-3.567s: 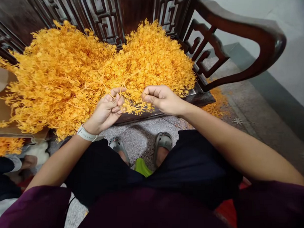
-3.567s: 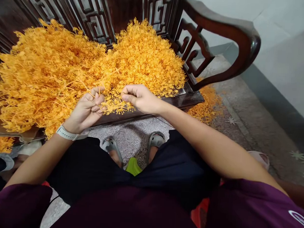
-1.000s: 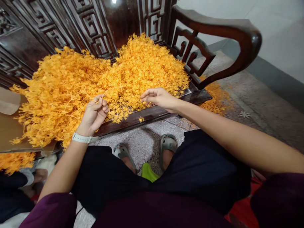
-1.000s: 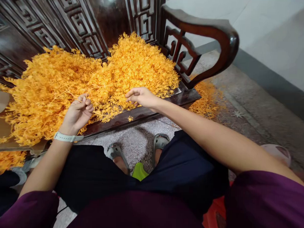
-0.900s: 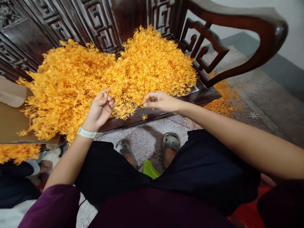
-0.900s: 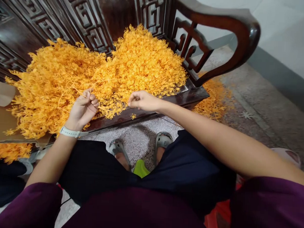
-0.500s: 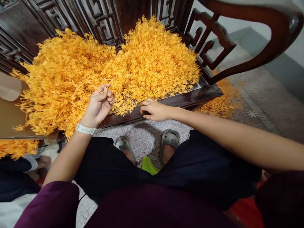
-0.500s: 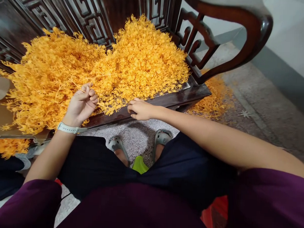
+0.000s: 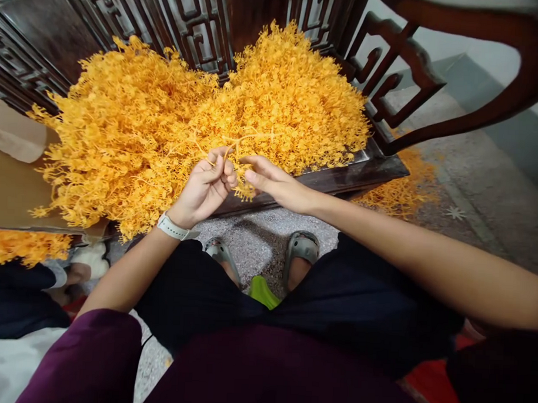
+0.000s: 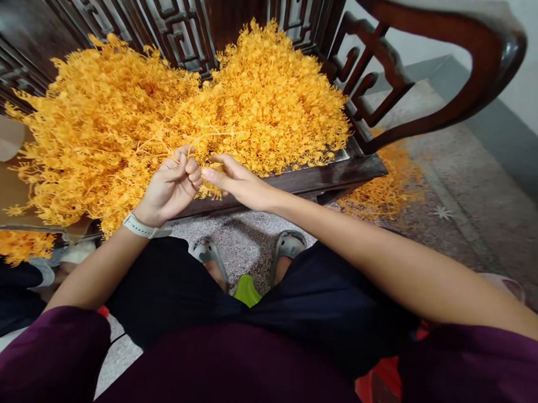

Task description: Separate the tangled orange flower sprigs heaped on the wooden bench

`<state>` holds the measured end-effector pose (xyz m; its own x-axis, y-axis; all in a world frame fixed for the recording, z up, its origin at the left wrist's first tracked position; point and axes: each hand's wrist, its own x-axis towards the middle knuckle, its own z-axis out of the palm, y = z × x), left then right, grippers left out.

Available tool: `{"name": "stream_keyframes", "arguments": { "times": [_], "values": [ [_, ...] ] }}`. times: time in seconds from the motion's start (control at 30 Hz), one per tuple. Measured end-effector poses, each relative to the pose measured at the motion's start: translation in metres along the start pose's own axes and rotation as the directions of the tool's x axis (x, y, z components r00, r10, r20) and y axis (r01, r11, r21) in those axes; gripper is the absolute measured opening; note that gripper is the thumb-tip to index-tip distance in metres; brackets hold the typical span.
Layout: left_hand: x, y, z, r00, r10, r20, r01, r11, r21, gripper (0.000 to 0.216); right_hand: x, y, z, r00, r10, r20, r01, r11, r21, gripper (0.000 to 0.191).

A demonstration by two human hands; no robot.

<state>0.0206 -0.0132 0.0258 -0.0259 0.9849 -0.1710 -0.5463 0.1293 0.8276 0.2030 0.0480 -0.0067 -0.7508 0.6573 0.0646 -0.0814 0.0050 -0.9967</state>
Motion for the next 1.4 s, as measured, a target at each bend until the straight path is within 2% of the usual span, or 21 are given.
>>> {"name": "stream_keyframes", "arguments": {
  "times": [0.13, 0.27, 0.47, 0.67, 0.77, 0.8, 0.87, 0.9, 0.93, 0.97, 1.0, 1.03, 1.07, 1.1, 1.17, 1.2, 1.23, 1.27, 1.33, 1.37, 1.4],
  "values": [
    [-0.001, -0.010, 0.006, 0.998, -0.034, 0.059, 0.033, 0.999, 0.026, 0.008, 0.002, 0.000, -0.003, 0.992, -0.101, 0.076, 0.103, 0.994, -0.020, 0.042],
    [0.000, -0.011, 0.002, 0.994, -0.036, 0.100, 0.031, 0.998, 0.057, 0.010, 0.001, 0.002, -0.018, 0.997, -0.048, 0.063, 0.053, 0.995, -0.079, 0.042],
    [-0.003, -0.009, 0.002, 0.997, -0.029, 0.076, 0.027, 0.999, 0.028, 0.037, 0.001, 0.002, -0.041, 0.993, -0.043, 0.110, 0.061, 0.983, -0.175, 0.036],
    [0.004, -0.005, 0.011, 0.998, -0.032, 0.063, 0.032, 0.999, -0.001, 0.038, 0.005, -0.003, -0.035, 0.999, -0.015, 0.045, 0.020, 0.993, -0.115, 0.039],
    [0.002, 0.008, 0.008, 0.998, -0.027, 0.059, 0.025, 0.999, 0.021, 0.034, 0.013, -0.011, -0.057, 0.989, -0.035, -0.145, 0.026, 0.998, -0.060, 0.038],
    [0.001, 0.014, 0.004, 0.998, -0.021, 0.053, 0.019, 0.999, 0.030, 0.033, 0.015, -0.015, -0.072, 0.964, -0.049, -0.261, 0.037, 0.998, -0.051, 0.036],
    [0.002, 0.025, -0.008, 0.999, 0.023, 0.028, -0.024, 0.999, 0.036, 0.032, 0.014, -0.025, -0.105, 0.872, -0.096, -0.480, 0.062, 0.994, -0.087, 0.031],
    [0.003, 0.029, -0.016, 0.998, 0.063, 0.012, -0.063, 0.997, 0.032, 0.032, 0.011, -0.029, -0.118, 0.845, -0.122, -0.520, 0.059, 0.989, -0.135, 0.029],
    [0.006, 0.031, -0.023, 0.995, 0.096, -0.005, -0.096, 0.995, 0.028, 0.031, 0.006, -0.033, -0.126, 0.861, -0.139, -0.489, 0.046, 0.979, -0.197, 0.028],
    [0.009, 0.032, -0.030, 0.992, 0.121, -0.020, -0.121, 0.992, 0.026, 0.029, 0.001, -0.034, -0.128, 0.919, -0.129, -0.373, 0.029, 0.965, -0.260, 0.027],
    [0.013, 0.032, -0.036, 0.991, 0.133, -0.031, -0.132, 0.991, 0.028, 0.027, -0.005, -0.033, -0.124, 0.982, -0.077, -0.173, 0.018, 0.947, -0.320, 0.024],
    [0.016, 0.031, -0.040, 0.990, 0.131, -0.041, -0.130, 0.991, 0.034, 0.026, -0.011, -0.031, -0.115, 0.995, 0.021, 0.096, 0.016, 0.927, -0.375, 0.020],
    [0.019, 0.031, -0.043, 0.991, 0.123, -0.050, -0.121, 0.992, 0.041, 0.025, -0.016, -0.027, -0.103, 0.923, 0.140, 0.359, 0.024, 0.909, -0.415, 0.014],
    [0.021, 0.031, -0.045, 0.991, 0.115, -0.062, -0.112, 0.993, 0.048, 0.024, -0.020, -0.022, -0.090, 0.792, 0.256, 0.555, 0.029, 0.891, -0.453, 0.008],
    [0.023, 0.032, -0.047, 0.991, 0.104, -0.086, -0.099, 0.994, 0.056, 0.024, -0.022, -0.018, -0.071, 0.493, 0.419, 0.762, -0.009, 0.879, -0.477, 0.005],
    [0.023, 0.034, -0.047, 0.991, 0.101, -0.092, -0.097, 0.994, 0.055, 0.024, -0.020, -0.019, -0.068, 0.437, 0.433, 0.788, -0.077, 0.891, -0.447, 0.004],
    [0.022, 0.035, -0.048, 0.990, 0.105, -0.095, -0.100, 0.994, 0.053, 0.024, -0.016, -0.023, -0.070, 0.469, 0.409, 0.783, -0.163, 0.911, -0.378, 0.010],
    [0.021, 0.037, -0.049, 0.990, 0.110, -0.093, -0.106, 0.993, 0.050, 0.024, -0.011, -0.029, -0.076, 0.569, 0.359, 0.740, -0.233, 0.933, -0.273, 0.020],
    [0.020, 0.040, -0.051, 0.990, 0.114, -0.082, -0.111, 0.993, 0.046, 0.024, -0.001, -0.043, -0.093, 0.854, 0.218, 0.472, -0.247, 0.969, -0.001, 0.039],
    [0.020, 0.041, -0.053, 0.990, 0.113, -0.080, -0.109, 0.993, 0.047, 0.024, 0.003, -0.048, -0.101, 0.941, 0.160, 0.299, -0.201, 0.973, 0.114, 0.046],
    [0.021, 0.041, -0.055, 0.991, 0.109, -0.083, -0.105, 0.993, 0.050, 0.023, 0.006, -0.050, -0.107, 0.975, 0.135, 0.178, -0.169, 0.966, 0.195, 0.050]
  ]
}}
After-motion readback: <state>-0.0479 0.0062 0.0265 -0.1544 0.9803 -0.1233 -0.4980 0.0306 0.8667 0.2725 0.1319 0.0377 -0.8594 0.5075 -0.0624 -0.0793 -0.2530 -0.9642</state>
